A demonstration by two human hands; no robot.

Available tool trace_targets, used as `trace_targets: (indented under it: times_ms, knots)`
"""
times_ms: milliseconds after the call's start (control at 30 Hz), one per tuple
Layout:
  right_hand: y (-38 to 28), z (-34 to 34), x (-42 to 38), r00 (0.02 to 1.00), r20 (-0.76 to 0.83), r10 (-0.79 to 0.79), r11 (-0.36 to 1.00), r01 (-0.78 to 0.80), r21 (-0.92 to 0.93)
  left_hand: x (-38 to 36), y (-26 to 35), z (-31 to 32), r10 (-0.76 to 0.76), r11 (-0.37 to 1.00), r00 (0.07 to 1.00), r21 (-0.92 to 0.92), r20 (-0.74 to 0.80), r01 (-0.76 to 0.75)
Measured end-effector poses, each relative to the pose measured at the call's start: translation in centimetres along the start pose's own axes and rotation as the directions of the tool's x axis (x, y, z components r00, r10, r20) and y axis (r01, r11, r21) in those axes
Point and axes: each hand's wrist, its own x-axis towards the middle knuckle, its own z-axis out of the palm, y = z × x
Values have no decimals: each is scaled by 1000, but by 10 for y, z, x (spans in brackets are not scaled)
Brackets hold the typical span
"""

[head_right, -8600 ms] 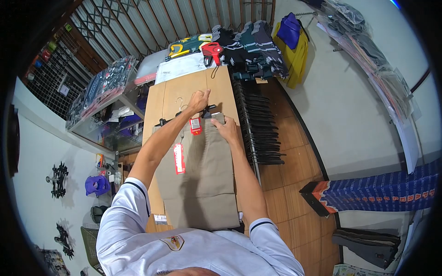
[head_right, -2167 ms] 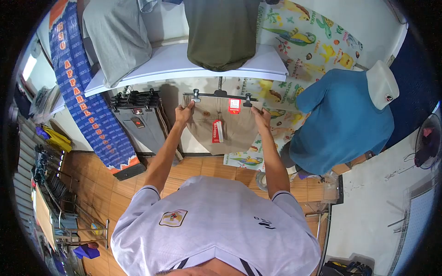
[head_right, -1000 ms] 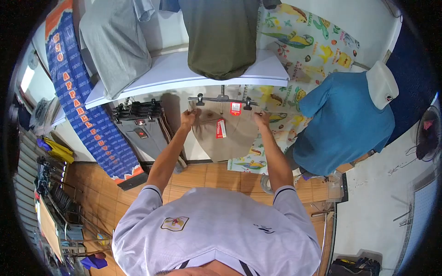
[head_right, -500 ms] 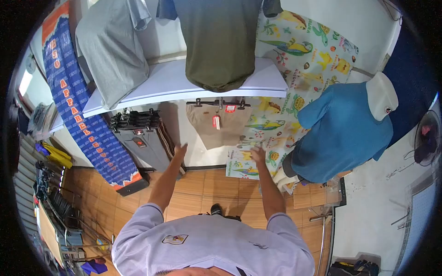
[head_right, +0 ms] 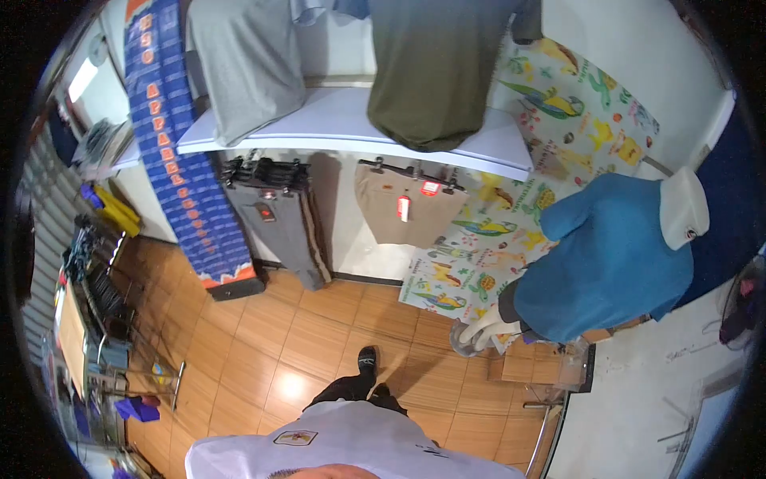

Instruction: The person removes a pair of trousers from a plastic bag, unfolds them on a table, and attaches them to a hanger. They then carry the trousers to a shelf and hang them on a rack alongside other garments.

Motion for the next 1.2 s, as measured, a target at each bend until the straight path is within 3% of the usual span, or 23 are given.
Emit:
trace_targets:
  times_ms: [167,300,333,367,400,433,467,500,567,667,800,933,1100,1200]
  knots:
    - [-11,31,-17,997,-16,-79,988,77,-134,-18,-56,32,-10,993,1000,-121,8,11]
    - [-59,90,1,980,70,-186,955,197,-220,-9,-34,35,270,957,957,-82,-109,-279]
    - [-80,105,39,976,139,-165,956,193,-219,12,-32,34,199,822,980,-543,-15,-175]
    - [-99,120,77,968,207,-144,957,189,-218,10,2,18,122,805,990,-576,-73,-141]
    - [-118,143,80,949,199,-245,865,307,-397,39,2,14,592,731,731,-156,-339,-664]
    - [-136,171,82,914,217,-344,725,405,-557,24,34,-9,293,706,936,-617,-193,-348]
    - [-153,191,97,927,191,-322,781,374,-500,23,48,-25,295,657,935,-669,-198,-349]
    - [-164,218,110,940,168,-297,832,341,-438,1,62,-47,297,659,935,-666,-195,-348]
    - [-164,282,66,932,187,-311,793,363,-489,-9,61,-82,346,583,917,-722,-197,-374]
    - [-126,348,55,935,191,-299,774,355,-524,1,14,-122,360,558,920,-755,-156,-346]
    - [-49,410,60,961,243,-132,779,253,-574,27,-89,-164,135,612,962,-743,-238,-270]
    - [24,439,62,952,306,13,738,197,-645,39,-194,-197,-78,556,959,-810,-272,-185]
    - [66,505,54,948,303,98,595,189,-782,44,-259,-237,-244,540,929,-835,-277,-107]
    - [71,554,62,946,303,118,521,201,-830,50,-261,-262,-297,434,923,-895,-247,-100]
